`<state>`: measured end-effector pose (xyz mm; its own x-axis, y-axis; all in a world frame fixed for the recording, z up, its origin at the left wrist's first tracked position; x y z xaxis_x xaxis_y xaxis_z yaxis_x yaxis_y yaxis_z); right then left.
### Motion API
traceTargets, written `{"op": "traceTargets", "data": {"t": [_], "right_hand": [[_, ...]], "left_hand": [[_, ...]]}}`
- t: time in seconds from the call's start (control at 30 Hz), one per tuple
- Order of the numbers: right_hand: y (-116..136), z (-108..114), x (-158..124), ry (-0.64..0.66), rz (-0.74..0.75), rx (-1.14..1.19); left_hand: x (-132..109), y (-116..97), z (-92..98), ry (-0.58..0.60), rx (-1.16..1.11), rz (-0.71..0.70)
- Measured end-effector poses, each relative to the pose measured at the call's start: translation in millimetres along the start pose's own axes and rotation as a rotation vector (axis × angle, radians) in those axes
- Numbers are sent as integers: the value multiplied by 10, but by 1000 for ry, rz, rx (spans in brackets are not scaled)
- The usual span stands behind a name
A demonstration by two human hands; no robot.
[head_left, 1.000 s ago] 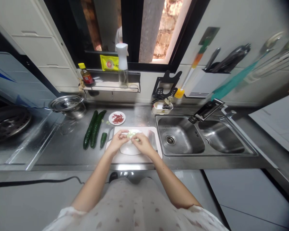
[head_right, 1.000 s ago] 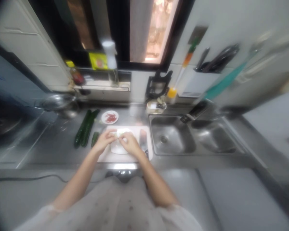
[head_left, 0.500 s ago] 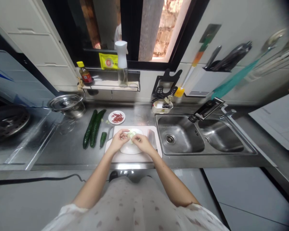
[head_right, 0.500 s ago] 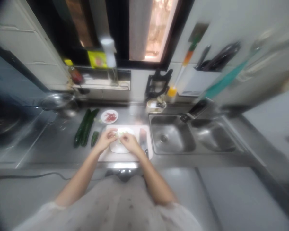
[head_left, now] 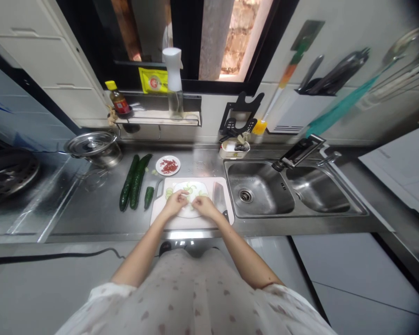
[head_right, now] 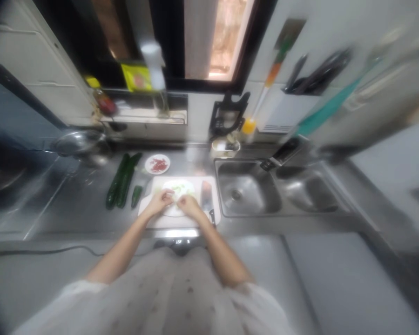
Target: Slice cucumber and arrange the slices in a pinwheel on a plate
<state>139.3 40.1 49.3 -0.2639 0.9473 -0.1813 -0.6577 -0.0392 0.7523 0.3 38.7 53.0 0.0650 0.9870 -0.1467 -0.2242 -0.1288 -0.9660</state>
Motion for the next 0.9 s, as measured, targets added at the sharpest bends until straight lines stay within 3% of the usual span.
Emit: {"op": "traceTargets", "data": {"t": [0.4,0.9], "right_hand": [[-62,-188,-140,108,-96,-378],[-42,-267,-169,118,-61,-546]], "left_hand": [[-13,286,-135,32,558,0],[-61,265,-214,48,767,-25]]}}
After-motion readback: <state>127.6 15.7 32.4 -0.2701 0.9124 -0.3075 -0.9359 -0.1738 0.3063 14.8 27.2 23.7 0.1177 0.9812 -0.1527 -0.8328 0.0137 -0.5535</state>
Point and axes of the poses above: each hand's wrist, its own x-axis towards the middle knuckle, its own z-axis out of the back of the hand, y = z × x, the point moved 8 cm from there along x, towards the middle knuckle, and after that the axes turned 4 degrees about -y, right-handed, at the moved point
